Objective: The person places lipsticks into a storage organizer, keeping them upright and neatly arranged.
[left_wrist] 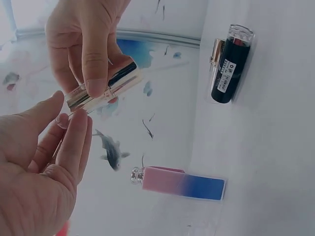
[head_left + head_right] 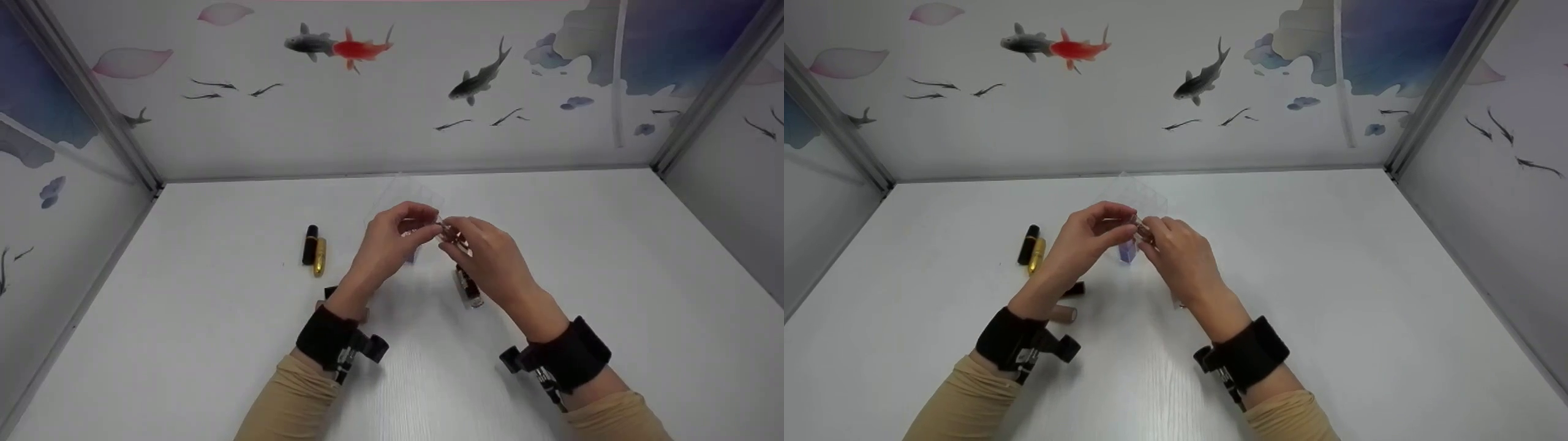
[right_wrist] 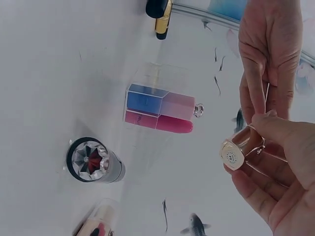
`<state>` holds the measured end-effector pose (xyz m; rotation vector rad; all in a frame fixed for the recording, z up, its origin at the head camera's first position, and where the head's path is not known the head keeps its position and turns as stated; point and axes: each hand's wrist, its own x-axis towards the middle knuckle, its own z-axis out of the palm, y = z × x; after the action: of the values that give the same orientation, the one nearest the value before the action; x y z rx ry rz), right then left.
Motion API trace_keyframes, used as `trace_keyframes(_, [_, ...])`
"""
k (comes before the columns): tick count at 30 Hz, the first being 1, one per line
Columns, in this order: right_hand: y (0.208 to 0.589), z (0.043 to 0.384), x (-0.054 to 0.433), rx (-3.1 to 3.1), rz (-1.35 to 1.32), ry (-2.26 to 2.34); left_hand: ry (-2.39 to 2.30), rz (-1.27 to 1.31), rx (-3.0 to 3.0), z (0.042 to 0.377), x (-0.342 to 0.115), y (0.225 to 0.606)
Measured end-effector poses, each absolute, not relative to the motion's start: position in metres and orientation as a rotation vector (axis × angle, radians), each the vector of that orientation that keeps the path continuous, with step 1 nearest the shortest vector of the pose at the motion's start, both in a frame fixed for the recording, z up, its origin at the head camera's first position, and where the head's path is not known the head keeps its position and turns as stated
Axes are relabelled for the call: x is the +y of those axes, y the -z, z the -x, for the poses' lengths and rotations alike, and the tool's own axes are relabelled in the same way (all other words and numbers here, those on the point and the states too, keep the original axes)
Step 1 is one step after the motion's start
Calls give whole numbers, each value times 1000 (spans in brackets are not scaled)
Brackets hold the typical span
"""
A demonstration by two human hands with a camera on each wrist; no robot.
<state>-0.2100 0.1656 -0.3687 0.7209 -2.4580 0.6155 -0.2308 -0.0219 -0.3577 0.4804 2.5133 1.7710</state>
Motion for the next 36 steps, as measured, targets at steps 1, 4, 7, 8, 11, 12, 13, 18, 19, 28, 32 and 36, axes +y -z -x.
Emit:
trace_keyframes(1, [369,211,165,-2447,-712,-634,-1782,-488,2518,231,-22,357])
trace_keyframes(4, [370,213,165,-2433,-682,-674,-1790,-500,2531,230,-21,356])
trace_keyframes(7, [371,215,164,-2430,-665,-700,-1789,-503,2562,231,-20,356])
trace_keyframes(8, [371,216,163,-2430,-664,-708,-1789,-502,2576,231,-20,356])
trace_keyframes(11, [371,218,160,-2426,-663,-729,-1783,-501,2644,232,-19,356])
trace_keyframes(12, [371,219,159,-2422,-662,-740,-1787,-506,2661,233,-19,356])
trace_keyframes(13, [371,220,158,-2419,-660,-750,-1792,-508,2677,233,-19,356])
trace_keyframes(18, [369,225,150,-2379,-664,-823,-1886,-532,2700,234,-20,355])
trace_keyframes(19, [369,225,149,-2371,-666,-837,-1905,-533,2705,234,-20,355])
trace_keyframes(28, [363,230,147,-2366,-654,-945,-1919,-526,2752,234,-17,355])
trace_keyframes(32, [359,232,149,-2370,-620,-1038,-1926,-527,2727,234,-17,354])
trace_keyframes(36, [355,235,150,-2397,-577,-1125,-1937,-542,2718,234,-16,353])
